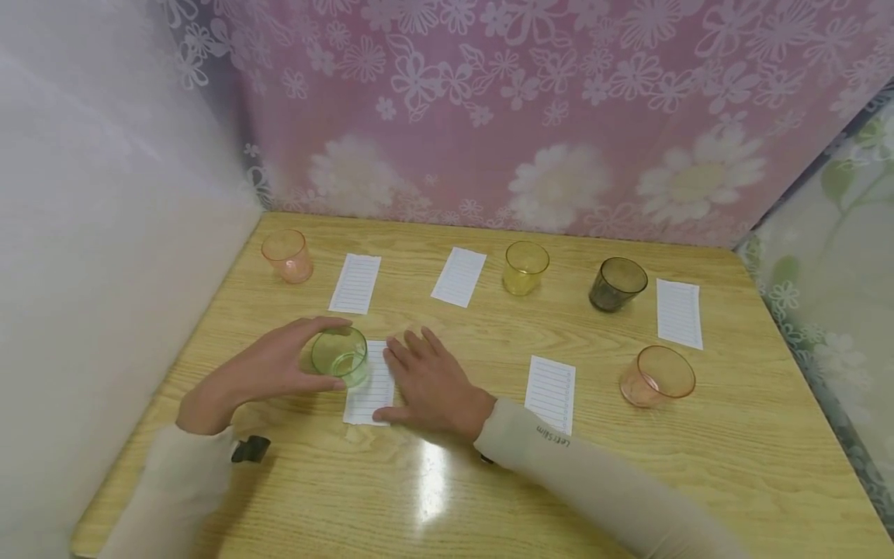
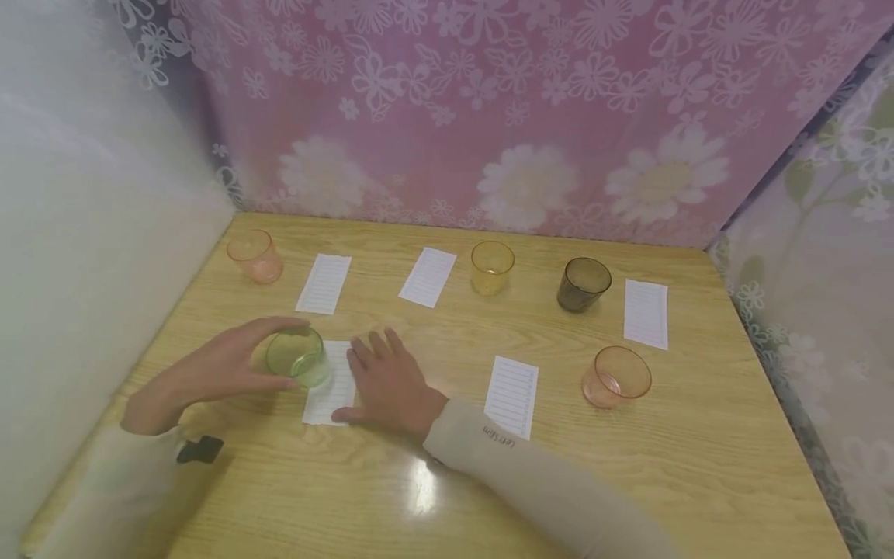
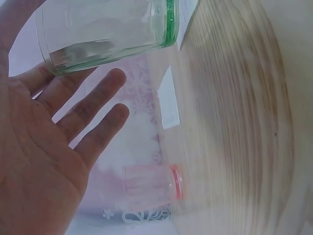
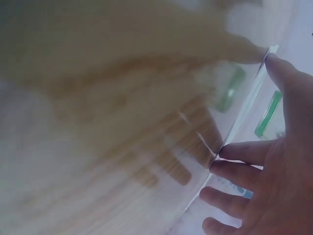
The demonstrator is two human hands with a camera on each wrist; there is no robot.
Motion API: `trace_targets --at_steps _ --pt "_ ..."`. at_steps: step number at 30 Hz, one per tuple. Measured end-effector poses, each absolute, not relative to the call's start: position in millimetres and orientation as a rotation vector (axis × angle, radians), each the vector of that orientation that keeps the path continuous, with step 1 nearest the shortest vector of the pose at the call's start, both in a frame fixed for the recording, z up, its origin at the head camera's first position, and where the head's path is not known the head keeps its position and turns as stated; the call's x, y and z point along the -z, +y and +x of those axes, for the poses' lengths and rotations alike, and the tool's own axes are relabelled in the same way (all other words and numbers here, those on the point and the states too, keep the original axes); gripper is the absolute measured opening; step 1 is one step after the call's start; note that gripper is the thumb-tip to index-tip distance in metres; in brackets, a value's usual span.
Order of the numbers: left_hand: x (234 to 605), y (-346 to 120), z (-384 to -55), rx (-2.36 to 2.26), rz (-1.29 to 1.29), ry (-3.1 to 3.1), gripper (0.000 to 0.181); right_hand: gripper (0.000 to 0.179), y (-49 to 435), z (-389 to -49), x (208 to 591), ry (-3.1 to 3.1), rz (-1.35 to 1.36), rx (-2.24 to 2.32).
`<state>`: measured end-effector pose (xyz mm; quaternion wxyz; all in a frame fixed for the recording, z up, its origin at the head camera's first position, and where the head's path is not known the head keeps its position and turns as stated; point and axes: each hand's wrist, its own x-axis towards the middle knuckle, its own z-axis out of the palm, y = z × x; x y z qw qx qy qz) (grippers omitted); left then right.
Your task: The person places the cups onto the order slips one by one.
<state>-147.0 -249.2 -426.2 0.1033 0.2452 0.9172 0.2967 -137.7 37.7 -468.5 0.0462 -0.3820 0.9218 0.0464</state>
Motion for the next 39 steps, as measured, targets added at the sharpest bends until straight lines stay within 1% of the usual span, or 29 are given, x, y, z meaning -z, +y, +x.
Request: trace_targets --at_steps 7,15,21,39 --pt "423 -240 -148 -0.867 0.774 2.704 0.088 0.105 32 -133 471 2.822 -1.087 -0.173" --pt "423 -231 -147 -0.862 0.794 2.685 0.087 0.105 27 -127 468 2.857 -1.055 -0.274" --pt "427 -227 -147 -0.853 0.793 2.671 0.091 0.104 27 -125 466 2.858 -1.051 -0.297" --pt "437 -226 -143 -0.879 0.777 2.653 0.089 0.104 27 -124 468 2.86 -1.062 -0.331"
